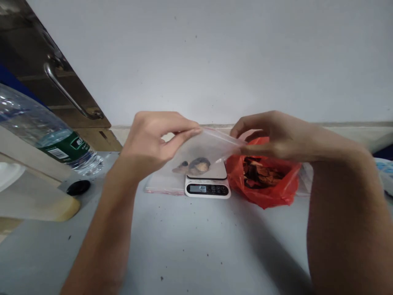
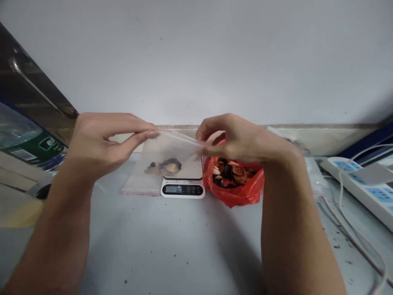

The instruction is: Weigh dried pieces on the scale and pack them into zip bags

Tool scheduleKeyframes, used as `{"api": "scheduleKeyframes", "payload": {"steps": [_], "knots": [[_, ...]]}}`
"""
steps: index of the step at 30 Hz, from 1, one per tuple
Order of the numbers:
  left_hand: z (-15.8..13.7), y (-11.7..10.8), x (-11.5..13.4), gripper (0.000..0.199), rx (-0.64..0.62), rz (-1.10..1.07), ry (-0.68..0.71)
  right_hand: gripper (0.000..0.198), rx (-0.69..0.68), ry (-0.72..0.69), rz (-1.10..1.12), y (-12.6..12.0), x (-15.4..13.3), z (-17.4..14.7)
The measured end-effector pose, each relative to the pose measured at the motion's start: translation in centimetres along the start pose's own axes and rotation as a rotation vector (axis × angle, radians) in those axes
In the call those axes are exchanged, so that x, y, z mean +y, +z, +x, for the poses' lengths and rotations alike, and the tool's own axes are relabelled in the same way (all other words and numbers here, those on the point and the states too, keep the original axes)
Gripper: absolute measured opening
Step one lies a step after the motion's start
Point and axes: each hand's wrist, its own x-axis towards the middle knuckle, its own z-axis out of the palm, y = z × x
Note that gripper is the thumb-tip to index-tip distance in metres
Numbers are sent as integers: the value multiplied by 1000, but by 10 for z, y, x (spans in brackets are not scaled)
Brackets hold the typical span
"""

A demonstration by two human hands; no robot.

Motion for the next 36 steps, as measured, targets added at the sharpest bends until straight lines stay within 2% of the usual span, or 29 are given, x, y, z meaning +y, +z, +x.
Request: {"api": "scheduleKeyframes", "payload": {"steps": [3, 5, 8, 10, 12, 14, 16, 17, 18, 19, 21, 23, 25, 27, 30, 33, 36], "knots": [[5, 16, 7, 18, 87, 30, 141, 40, -197, -102, -48, 1, -10, 0], [9, 28, 16, 20, 199, 85, 174, 36, -236, -95, -99, 3, -14, 0], [15, 41, 34, 20, 411, 192, 179, 37, -163, -24, -90, -1, -10, -11], [18, 49, 46, 16, 462, 208, 189, 39, -47, 26, -1, -8, -3, -28], [17, 58, 56, 14, 387, 132, 205, 36, 200, 51, 94, -17, 5, -51], [14, 70, 62, 14, 227, 16, 202, 30, 577, 73, 53, -24, 16, -77], [9, 83, 65, 14, 38, -58, 189, 30, 903, 135, -204, -28, 32, -102], [7, 90, 65, 13, -53, -77, 179, 32, 954, 177, -388, -27, 44, -113], [5, 96, 66, 13, -135, -91, 164, 36, 964, 185, -524, -25, 57, -124], [4, 101, 66, 13, -197, -103, 146, 40, 904, 162, -617, -22, 71, -133], [1, 109, 66, 13, -295, -116, 106, 47, 632, 168, -721, -10, 100, -148], [0, 114, 65, 14, -371, -111, 72, 50, 445, 215, -747, 3, 123, -158], [0, 116, 64, 15, -436, -94, 38, 56, 387, 221, -788, 12, 134, -163], [0, 116, 63, 17, -488, -71, 7, 58, 410, 213, -829, 17, 136, -162], [-1, 113, 58, 20, -554, -33, -38, 53, 537, 246, -818, 19, 134, -154], [-2, 110, 54, 22, -588, -28, -64, 49, 668, 345, -682, 27, 139, -148], [-3, 108, 51, 23, -592, -39, -65, 55, 707, 380, -564, 35, 147, -150]]}}
